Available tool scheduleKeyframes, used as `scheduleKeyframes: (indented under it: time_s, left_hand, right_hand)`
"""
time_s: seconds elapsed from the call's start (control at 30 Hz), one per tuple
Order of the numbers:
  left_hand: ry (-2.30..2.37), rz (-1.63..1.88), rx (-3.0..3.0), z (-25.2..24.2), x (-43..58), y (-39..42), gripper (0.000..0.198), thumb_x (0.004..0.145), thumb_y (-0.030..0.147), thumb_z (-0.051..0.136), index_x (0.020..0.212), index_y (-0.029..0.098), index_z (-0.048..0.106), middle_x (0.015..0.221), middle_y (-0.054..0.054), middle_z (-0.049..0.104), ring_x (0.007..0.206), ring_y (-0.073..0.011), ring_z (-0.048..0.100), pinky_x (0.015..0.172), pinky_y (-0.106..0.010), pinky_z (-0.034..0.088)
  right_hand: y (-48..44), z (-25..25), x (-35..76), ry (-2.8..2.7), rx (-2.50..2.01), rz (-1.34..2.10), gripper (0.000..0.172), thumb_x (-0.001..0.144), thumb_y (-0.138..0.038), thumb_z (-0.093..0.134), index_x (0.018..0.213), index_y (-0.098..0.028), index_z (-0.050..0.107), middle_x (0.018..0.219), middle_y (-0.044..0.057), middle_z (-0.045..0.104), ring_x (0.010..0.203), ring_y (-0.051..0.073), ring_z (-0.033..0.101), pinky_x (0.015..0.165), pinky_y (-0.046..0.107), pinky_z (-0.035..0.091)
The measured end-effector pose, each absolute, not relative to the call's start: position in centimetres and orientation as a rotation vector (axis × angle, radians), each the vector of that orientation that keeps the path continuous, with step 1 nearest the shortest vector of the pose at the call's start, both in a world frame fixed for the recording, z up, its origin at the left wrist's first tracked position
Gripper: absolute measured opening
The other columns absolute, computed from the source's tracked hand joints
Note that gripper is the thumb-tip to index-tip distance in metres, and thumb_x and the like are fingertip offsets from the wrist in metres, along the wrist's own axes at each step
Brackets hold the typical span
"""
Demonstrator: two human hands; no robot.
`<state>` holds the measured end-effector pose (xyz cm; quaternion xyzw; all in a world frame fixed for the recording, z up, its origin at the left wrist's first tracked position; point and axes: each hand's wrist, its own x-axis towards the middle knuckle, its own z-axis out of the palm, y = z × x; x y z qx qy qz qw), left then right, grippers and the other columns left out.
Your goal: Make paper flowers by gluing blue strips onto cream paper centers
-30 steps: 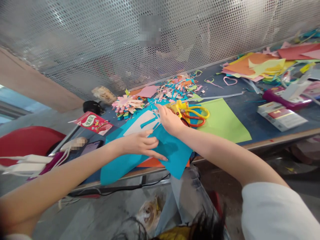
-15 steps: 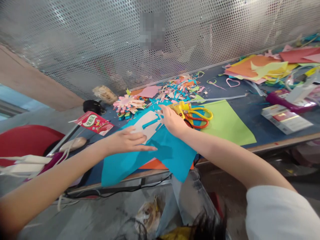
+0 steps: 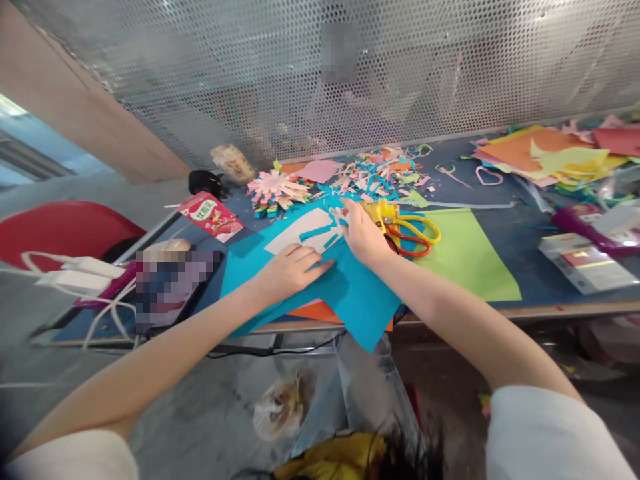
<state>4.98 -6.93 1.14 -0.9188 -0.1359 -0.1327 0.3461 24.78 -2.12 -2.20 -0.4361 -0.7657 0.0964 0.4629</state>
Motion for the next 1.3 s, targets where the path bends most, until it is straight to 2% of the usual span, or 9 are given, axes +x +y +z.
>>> scheduleKeyframes:
  time_s: [0.2,0.4,0.5,0.8,1.03,1.17,1.3]
  left_hand:
    - [-0.178,-0.074,-2.254,1.2,6.0,-8.5,0.017,0.087,0.011,0.049,0.094,0.008,0.065,0.089,-0.013,0.066,0.088,-0.0206,0.056,0.075,-0.037,0.042]
    - [-0.173,0.241,-2.083,2.1,7.7,-9.5,0.02,0.085,0.013,0.048,0.083,0.014,0.068,0.085,-0.013,0.066,0.081,-0.0249,0.056,0.072,-0.041,0.041]
    - [-0.191,0.319,-2.001,2.1,7.9,-9.5,0.022,0.084,0.014,0.046,0.081,0.016,0.068,0.08,-0.012,0.065,0.075,-0.0249,0.055,0.071,-0.042,0.038]
    - [-0.135,0.295,-2.201,3.2,8.3,-8.3,0.014,0.08,0.015,0.054,0.071,0.015,0.066,0.068,-0.01,0.064,0.068,-0.0224,0.054,0.067,-0.04,0.036]
    - [-0.005,0.398,-2.409,4.1,8.6,-6.5,0.016,0.077,0.01,0.057,0.062,0.015,0.061,0.061,-0.005,0.062,0.061,-0.0169,0.053,0.054,-0.032,0.029]
    - [0.017,0.393,-2.446,4.3,8.6,-6.1,0.014,0.075,0.01,0.059,0.062,0.014,0.062,0.06,-0.005,0.061,0.06,-0.0169,0.054,0.053,-0.031,0.026]
    - [0.038,0.417,-2.481,4.1,8.7,-5.8,0.013,0.075,0.012,0.061,0.061,0.014,0.062,0.061,-0.006,0.063,0.061,-0.0176,0.055,0.052,-0.031,0.023]
  right_hand:
    - [-1.9,-2.1,24.9,-1.893,-1.074,0.256,0.05,0.081,-0.017,0.045,0.13,-0.015,0.035,0.117,0.016,0.055,0.112,0.025,0.053,0.098,0.047,0.042]
    - [-1.7,-2.4,25.0,-1.889,-1.063,0.221,0.048,0.081,-0.017,0.044,0.128,-0.015,0.036,0.115,0.016,0.056,0.114,0.025,0.052,0.103,0.048,0.036]
    - [-1.7,-2.5,25.0,-1.888,-1.067,0.221,0.048,0.081,-0.016,0.044,0.128,-0.015,0.036,0.114,0.015,0.055,0.114,0.025,0.052,0.103,0.047,0.037]
    - [-1.8,-2.2,25.0,-1.888,-1.088,0.251,0.049,0.079,-0.014,0.045,0.128,-0.014,0.036,0.113,0.015,0.056,0.107,0.024,0.055,0.095,0.046,0.044]
    - [-1.8,-2.1,24.9,-1.893,-1.085,0.255,0.05,0.078,-0.011,0.045,0.128,-0.012,0.036,0.114,0.016,0.056,0.109,0.025,0.054,0.098,0.046,0.043]
    - [-1.9,-1.8,24.8,-1.914,-1.117,0.248,0.05,0.08,-0.01,0.044,0.128,-0.006,0.036,0.117,0.019,0.054,0.112,0.024,0.052,0.102,0.044,0.04]
    - [-1.9,-1.6,24.8,-1.914,-1.163,0.256,0.051,0.079,-0.008,0.044,0.13,-0.004,0.035,0.117,0.019,0.055,0.112,0.024,0.053,0.102,0.043,0.04]
